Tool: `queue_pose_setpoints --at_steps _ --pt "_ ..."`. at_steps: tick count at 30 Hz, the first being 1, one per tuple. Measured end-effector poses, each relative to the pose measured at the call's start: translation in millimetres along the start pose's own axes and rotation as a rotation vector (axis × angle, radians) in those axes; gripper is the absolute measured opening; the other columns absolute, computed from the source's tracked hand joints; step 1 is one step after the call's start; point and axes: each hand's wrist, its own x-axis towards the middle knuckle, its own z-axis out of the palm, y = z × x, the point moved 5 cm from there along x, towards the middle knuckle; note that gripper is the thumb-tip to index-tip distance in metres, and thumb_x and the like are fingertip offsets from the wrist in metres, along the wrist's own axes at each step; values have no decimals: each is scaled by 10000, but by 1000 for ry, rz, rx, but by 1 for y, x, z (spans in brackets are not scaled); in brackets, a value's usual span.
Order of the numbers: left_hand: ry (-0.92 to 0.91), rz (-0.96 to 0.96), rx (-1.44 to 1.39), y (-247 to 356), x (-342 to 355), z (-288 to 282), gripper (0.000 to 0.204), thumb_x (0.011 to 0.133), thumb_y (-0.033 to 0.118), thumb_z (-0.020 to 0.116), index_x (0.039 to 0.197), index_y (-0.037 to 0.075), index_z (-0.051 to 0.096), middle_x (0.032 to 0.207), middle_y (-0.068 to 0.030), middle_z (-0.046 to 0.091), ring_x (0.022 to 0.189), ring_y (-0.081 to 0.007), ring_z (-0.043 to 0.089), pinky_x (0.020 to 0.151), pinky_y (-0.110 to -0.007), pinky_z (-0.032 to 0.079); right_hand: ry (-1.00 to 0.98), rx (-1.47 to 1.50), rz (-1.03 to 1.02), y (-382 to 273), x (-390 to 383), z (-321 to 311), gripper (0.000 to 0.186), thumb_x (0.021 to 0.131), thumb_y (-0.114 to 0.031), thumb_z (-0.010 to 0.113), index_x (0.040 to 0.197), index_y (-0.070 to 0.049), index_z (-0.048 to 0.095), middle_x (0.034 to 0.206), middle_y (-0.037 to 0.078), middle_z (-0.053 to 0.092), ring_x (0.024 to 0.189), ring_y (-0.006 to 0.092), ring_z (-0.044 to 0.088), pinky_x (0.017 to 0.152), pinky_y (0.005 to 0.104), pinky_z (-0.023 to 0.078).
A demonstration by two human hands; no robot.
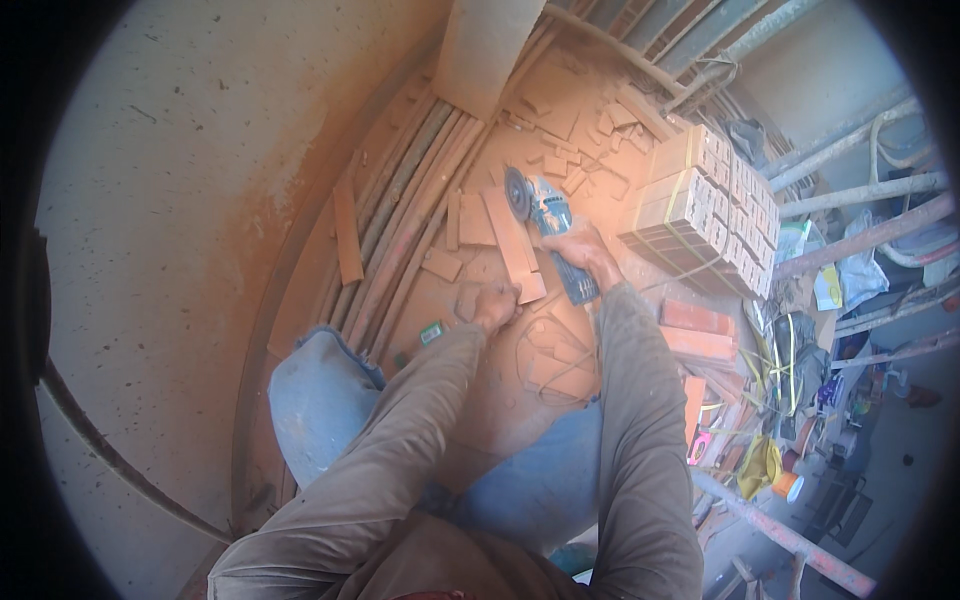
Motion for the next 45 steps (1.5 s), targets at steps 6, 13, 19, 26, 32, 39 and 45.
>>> queue_pose_setpoints --at_steps 6,13,19,26,32,39,45 --pt "-8 -57 -53 4 -5 0 349 923 346 670 870 7 729 801 -172 741 839 -321 729 822 -420 533 -20 1 24 1 1 0 458 685 -297 811 960 55 707 841 138 705 740 223 677 693 366 542" --pt "-6 -105 -118 10 -12 0 332 920 333 685 868 9 734 776 -147 741 768 -269 730 791 -392 540 -10 -19 44 6 -1 -4 421 694 -294 803 926 45 711 835 143 724 759 225 697 711 372 545" --pt "11 -70 -123 2 -6 0 331 914 339 686 867 16 736 775 -137 743 734 -252 729 766 -372 547 -45 13 56 3 -9 -3 473 691 -304 812 983 48 691 843 135 699 738 222 673 685 369 535" --pt "-10 -74 -165 8 -9 0 299 922 293 687 846 7 731 744 -119 734 665 -217 720 714 -362 550 -52 -17 47 11 -13 -4 476 695 -295 808 1002 46 682 835 130 698 736 218 676 679 362 537" --pt "10 -81 -182 11 -15 -2 309 935 293 681 844 2 731 731 -125 731 658 -212 716 712 -358 551 -52 -25 57 9 -28 -7 477 699 -294 803 1011 45 681 821 136 701 742 216 680 683 357 539" --pt "0 -86 -180 9 -13 -2 331 943 306 677 808 8 724 721 -127 725 649 -200 712 707 -349 550 -54 -2 86 14 -40 -7 441 686 -283 803 963 43 691 850 138 720 774 236 688 723 363 539" --pt "12 -75 -191 10 -12 -1 324 936 302 688 801 9 720 734 -118 729 642 -196 712 685 -343 555 -66 -27 124 16 -49 -9 494 691 -277 799 1058 29 677 926 152 723 853 256 689 782 366 537"
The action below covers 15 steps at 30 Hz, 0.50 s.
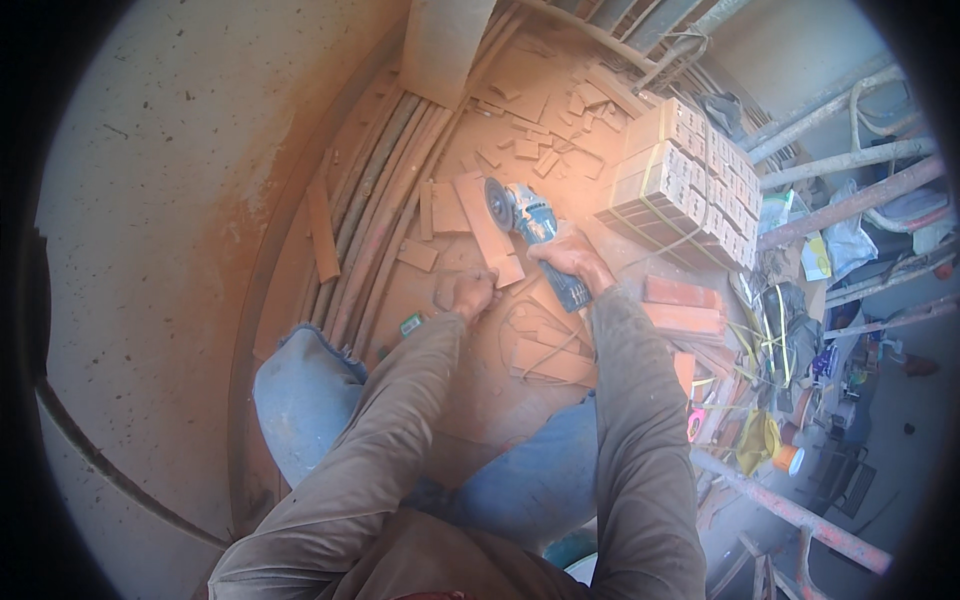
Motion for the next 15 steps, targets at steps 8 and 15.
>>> queue_pose_setpoints --at_steps 8,15 --pt "3 18 24 1 1 0 337 932 324 684 832 6 733 751 -119 741 649 -197 716 670 -345 555 -1 -28 -7 3 -11 -1 579 686 -284 791 1156 24 653 1025 183 717 935 279 684 850 375 529" --pt "-7 4 54 -4 5 -1 339 934 330 677 848 7 737 738 -123 737 677 -199 717 718 -354 553 -20 -20 -36 17 -9 2 493 687 -276 784 1060 31 684 999 181 721 914 275 672 849 374 527"
